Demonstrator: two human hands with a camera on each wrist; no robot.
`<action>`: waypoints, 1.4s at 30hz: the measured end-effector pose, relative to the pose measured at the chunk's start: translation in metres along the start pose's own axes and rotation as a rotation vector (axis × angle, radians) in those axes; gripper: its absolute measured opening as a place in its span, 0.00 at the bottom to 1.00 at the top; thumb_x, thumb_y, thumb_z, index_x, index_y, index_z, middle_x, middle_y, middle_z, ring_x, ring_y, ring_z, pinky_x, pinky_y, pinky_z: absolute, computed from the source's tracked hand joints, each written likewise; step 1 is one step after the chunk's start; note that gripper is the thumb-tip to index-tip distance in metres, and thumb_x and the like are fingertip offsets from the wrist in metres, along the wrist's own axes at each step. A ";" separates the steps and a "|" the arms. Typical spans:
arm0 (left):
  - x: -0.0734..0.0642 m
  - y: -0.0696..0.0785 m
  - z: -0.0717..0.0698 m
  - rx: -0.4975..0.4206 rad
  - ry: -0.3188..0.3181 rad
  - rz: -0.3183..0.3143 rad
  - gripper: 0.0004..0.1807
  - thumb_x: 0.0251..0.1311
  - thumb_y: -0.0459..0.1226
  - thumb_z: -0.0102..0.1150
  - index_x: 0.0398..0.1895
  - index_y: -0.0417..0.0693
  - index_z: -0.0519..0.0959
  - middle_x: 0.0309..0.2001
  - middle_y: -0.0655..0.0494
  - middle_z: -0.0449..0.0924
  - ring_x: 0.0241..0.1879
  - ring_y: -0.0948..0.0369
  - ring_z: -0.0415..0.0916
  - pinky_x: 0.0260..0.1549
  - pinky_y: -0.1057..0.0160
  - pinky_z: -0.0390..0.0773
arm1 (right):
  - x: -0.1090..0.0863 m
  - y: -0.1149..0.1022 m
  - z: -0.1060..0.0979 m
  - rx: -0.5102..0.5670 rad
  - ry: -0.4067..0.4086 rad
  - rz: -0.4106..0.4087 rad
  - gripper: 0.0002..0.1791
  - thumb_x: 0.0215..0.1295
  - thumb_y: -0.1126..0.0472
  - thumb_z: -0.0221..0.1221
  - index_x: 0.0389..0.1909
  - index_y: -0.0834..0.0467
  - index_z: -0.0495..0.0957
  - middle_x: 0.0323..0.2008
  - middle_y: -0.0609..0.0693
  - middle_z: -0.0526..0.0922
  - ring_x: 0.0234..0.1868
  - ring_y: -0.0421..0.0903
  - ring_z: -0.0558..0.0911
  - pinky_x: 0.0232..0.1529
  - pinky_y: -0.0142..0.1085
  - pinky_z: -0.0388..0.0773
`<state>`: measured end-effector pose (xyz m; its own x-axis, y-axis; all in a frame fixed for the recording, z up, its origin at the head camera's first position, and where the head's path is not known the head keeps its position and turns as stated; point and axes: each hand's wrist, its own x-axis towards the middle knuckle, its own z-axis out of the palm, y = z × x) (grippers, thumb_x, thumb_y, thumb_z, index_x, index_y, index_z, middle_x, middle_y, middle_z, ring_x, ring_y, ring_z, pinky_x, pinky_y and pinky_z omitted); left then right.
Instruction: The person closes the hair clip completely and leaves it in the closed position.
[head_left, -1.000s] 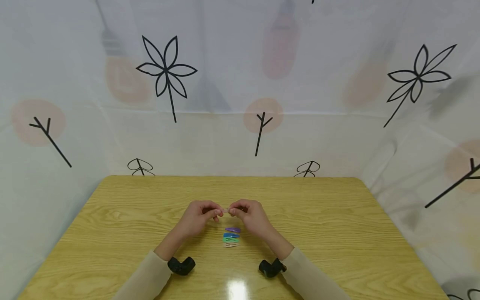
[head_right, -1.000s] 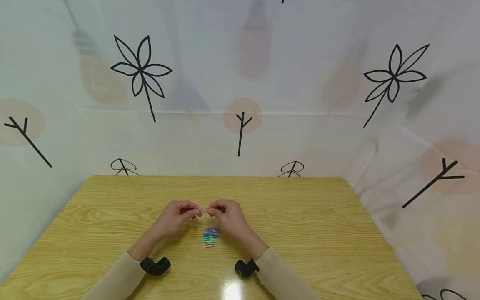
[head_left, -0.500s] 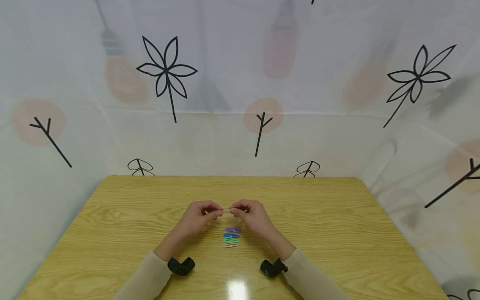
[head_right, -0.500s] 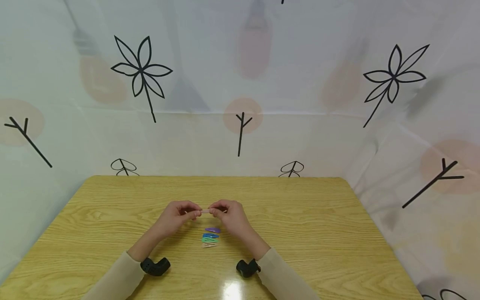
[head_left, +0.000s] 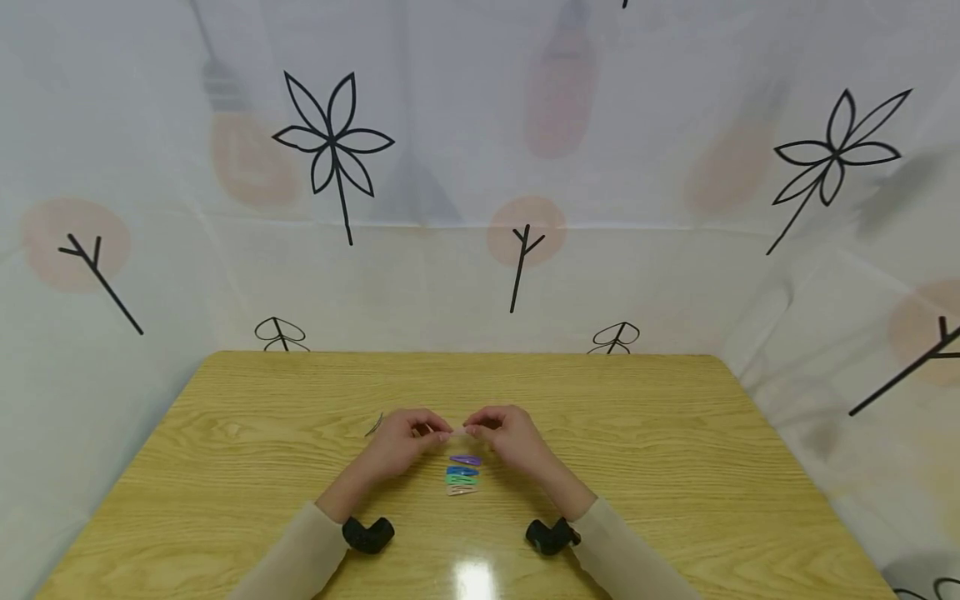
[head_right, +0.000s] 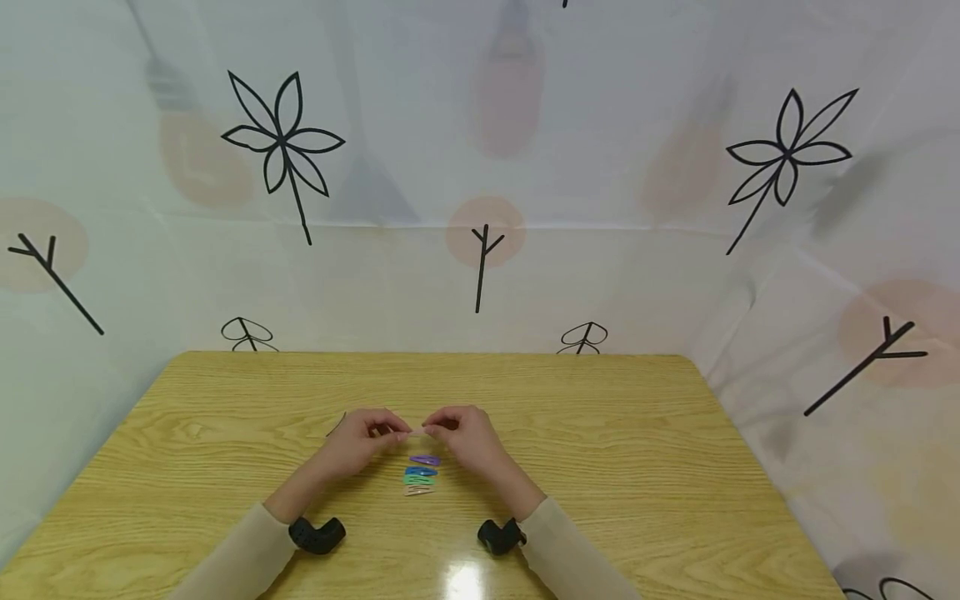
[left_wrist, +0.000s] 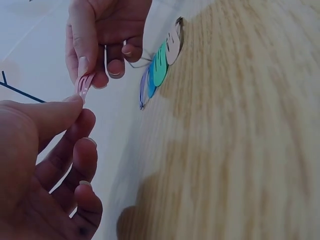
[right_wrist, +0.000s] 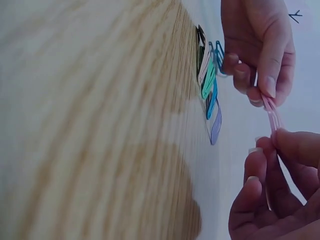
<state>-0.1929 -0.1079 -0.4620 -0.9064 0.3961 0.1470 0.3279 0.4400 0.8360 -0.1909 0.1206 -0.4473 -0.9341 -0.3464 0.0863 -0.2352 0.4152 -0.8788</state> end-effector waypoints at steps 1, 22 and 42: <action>0.000 0.000 0.001 -0.003 -0.004 0.007 0.04 0.66 0.41 0.64 0.38 0.55 0.87 0.36 0.64 0.83 0.35 0.61 0.76 0.34 0.61 0.75 | 0.000 0.001 0.000 -0.010 -0.001 0.003 0.07 0.70 0.59 0.62 0.40 0.56 0.87 0.37 0.45 0.85 0.38 0.43 0.81 0.40 0.41 0.77; 0.009 -0.010 0.010 0.025 -0.179 0.000 0.04 0.68 0.41 0.62 0.39 0.57 0.86 0.37 0.66 0.82 0.37 0.64 0.77 0.39 0.62 0.76 | 0.002 0.016 -0.003 -0.084 -0.123 0.087 0.04 0.67 0.60 0.65 0.37 0.56 0.85 0.31 0.44 0.82 0.34 0.41 0.77 0.40 0.38 0.74; 0.016 -0.007 0.010 0.070 -0.164 -0.018 0.03 0.66 0.37 0.64 0.36 0.54 0.86 0.31 0.64 0.80 0.30 0.62 0.73 0.32 0.62 0.74 | 0.004 0.019 -0.005 -0.122 -0.140 0.083 0.03 0.69 0.63 0.61 0.35 0.55 0.82 0.29 0.44 0.79 0.32 0.43 0.74 0.37 0.38 0.71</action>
<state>-0.2069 -0.0965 -0.4707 -0.8583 0.5116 0.0395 0.3351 0.5004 0.7983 -0.2002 0.1313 -0.4613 -0.9073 -0.4165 -0.0574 -0.1977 0.5432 -0.8160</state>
